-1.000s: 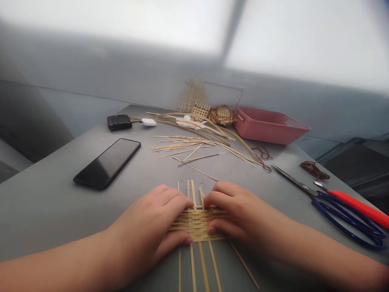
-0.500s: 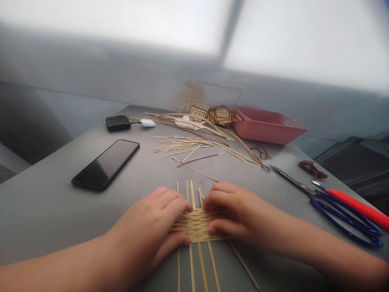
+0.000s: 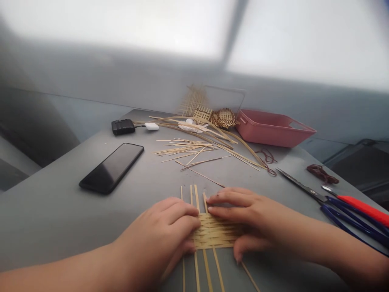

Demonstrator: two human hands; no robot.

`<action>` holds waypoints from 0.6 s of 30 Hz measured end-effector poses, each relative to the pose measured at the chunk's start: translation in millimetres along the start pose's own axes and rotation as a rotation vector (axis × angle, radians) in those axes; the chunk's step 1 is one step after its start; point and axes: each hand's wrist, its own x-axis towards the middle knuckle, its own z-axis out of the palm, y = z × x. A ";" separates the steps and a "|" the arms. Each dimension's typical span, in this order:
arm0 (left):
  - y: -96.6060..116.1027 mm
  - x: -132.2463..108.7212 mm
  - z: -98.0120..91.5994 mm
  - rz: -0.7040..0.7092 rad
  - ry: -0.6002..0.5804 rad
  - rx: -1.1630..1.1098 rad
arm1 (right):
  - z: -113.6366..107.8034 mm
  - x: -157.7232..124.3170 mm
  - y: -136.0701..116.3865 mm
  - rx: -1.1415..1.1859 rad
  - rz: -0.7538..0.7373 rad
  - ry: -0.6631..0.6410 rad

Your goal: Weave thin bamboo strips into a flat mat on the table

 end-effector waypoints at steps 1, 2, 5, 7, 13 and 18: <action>-0.3 -0.4 0.3 0.008 0.008 0.000 | 3.2 -1.5 0.1 -0.039 -0.014 0.030; -0.6 -0.8 0.5 0.016 0.018 0.001 | 6.6 -2.8 0.3 -0.074 -0.020 0.062; -1.1 -1.7 1.0 0.034 0.046 0.011 | 16.0 -4.9 -1.0 -0.144 -0.007 0.171; -1.2 -1.9 1.3 0.035 0.052 0.015 | 20.9 -5.3 -2.9 -0.158 0.005 0.221; -0.5 -0.3 3.8 0.026 0.062 -0.019 | 28.3 -5.7 -3.2 -0.196 -0.019 0.277; -1.1 -0.1 6.3 0.015 0.068 -0.045 | 32.4 -6.5 -6.9 -0.244 -0.020 0.320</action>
